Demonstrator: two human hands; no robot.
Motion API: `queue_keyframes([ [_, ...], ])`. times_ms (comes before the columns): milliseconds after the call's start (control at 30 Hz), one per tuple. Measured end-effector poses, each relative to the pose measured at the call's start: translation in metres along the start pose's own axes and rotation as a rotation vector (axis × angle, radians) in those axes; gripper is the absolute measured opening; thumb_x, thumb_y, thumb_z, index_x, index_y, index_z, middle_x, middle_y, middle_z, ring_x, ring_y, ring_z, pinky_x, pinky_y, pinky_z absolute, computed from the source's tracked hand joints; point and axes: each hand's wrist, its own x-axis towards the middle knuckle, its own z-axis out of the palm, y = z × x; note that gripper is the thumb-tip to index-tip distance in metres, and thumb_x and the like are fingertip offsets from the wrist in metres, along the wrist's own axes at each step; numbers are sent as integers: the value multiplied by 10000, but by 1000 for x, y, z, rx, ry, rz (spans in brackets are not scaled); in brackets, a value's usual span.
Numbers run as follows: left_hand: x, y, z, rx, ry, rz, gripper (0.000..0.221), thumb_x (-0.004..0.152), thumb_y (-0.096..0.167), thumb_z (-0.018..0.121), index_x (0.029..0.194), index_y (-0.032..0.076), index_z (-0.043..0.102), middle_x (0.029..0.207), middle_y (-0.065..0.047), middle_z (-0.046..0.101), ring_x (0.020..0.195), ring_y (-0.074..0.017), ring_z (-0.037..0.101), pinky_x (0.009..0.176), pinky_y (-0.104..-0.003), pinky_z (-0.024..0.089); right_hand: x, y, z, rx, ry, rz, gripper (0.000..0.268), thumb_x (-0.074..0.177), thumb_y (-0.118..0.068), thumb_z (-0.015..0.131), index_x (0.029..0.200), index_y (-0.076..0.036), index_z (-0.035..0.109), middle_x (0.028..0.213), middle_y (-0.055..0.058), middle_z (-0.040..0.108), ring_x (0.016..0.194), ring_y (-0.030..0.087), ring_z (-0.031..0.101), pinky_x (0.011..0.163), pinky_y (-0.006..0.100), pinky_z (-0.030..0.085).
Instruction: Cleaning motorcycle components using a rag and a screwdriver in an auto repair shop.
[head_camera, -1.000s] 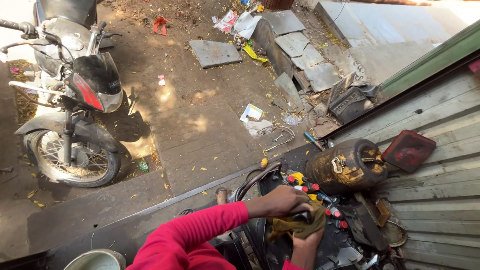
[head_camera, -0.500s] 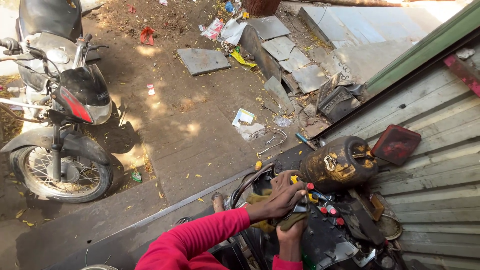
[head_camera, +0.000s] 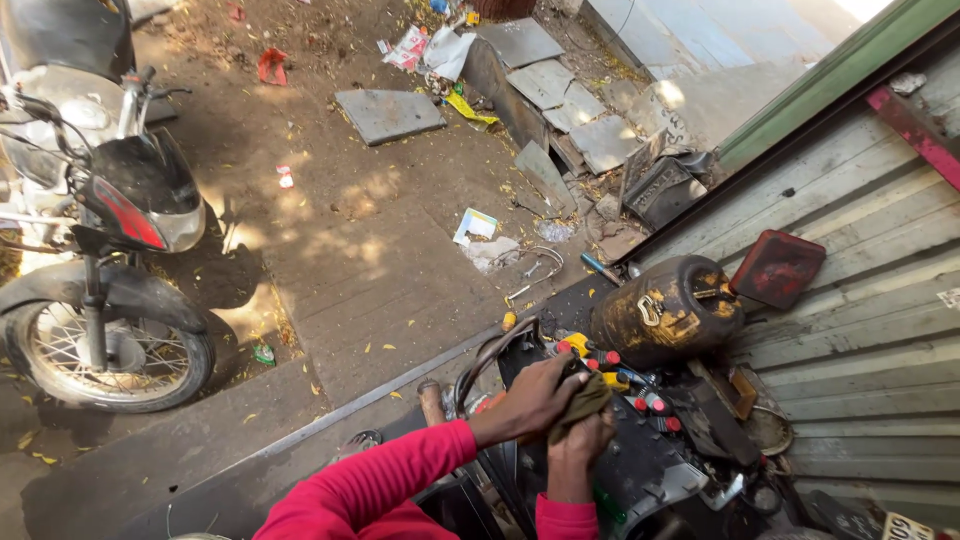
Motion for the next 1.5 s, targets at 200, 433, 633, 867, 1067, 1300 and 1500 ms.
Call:
queue_keyframes([
  [200, 8, -23, 16, 43, -3, -189, 337, 1071, 375, 435, 1068, 47, 511, 840, -181, 648, 740, -371, 626, 695, -478, 503, -42, -9, 50, -270, 86, -21, 279, 1020, -142, 460, 1163, 2, 650, 1137, 150, 698, 1000, 259, 727, 889, 405, 605],
  [433, 11, -14, 0, 63, 172, -19, 314, 1057, 325, 493, 1079, 12, 505, 827, -201, 610, 746, -374, 591, 700, -519, 440, -42, 17, 20, -506, -4, -208, 222, 1018, -58, 519, 1184, 9, 649, 1154, 95, 699, 1012, 203, 688, 889, 373, 594],
  [633, 34, -68, 4, -121, 375, 65, 352, 1099, 340, 496, 1057, -4, 558, 940, -230, 611, 897, -364, 623, 844, -472, 494, -13, 68, -72, -762, -199, -395, 164, 995, -14, 549, 1102, 5, 671, 1055, 70, 688, 924, 149, 658, 825, 335, 576],
  [867, 39, -39, -42, -565, 164, -301, 310, 1051, 334, 546, 998, 33, 595, 825, -11, 546, 776, -115, 477, 697, -331, 436, -44, 5, -15, -408, -216, -195, 181, 1091, -142, 532, 1110, -1, 643, 1004, 47, 635, 878, 139, 597, 770, 317, 540],
  [1067, 29, -21, -37, -528, -3, -150, 252, 1085, 269, 532, 984, 39, 550, 874, 27, 507, 820, -63, 466, 728, -257, 434, -24, -24, 58, -420, -246, -300, 187, 1019, -106, 546, 1175, -28, 615, 1090, 41, 648, 995, 136, 637, 899, 312, 549],
  [1300, 36, -32, -29, -517, 63, -71, 252, 1102, 265, 527, 988, 45, 570, 904, 25, 533, 845, -52, 476, 761, -252, 440, -37, -17, 65, -834, -336, -558, 139, 975, 28, 541, 1102, -20, 572, 1003, 34, 620, 939, 94, 580, 834, 269, 516],
  [1500, 45, -29, -32, -857, 67, -356, 274, 1088, 288, 511, 938, 71, 587, 742, 35, 607, 611, -51, 522, 553, -247, 434, -51, -5, 24, -705, -338, -325, 84, 994, 17, 567, 1065, -7, 605, 945, 6, 610, 854, 68, 577, 749, 233, 504],
])
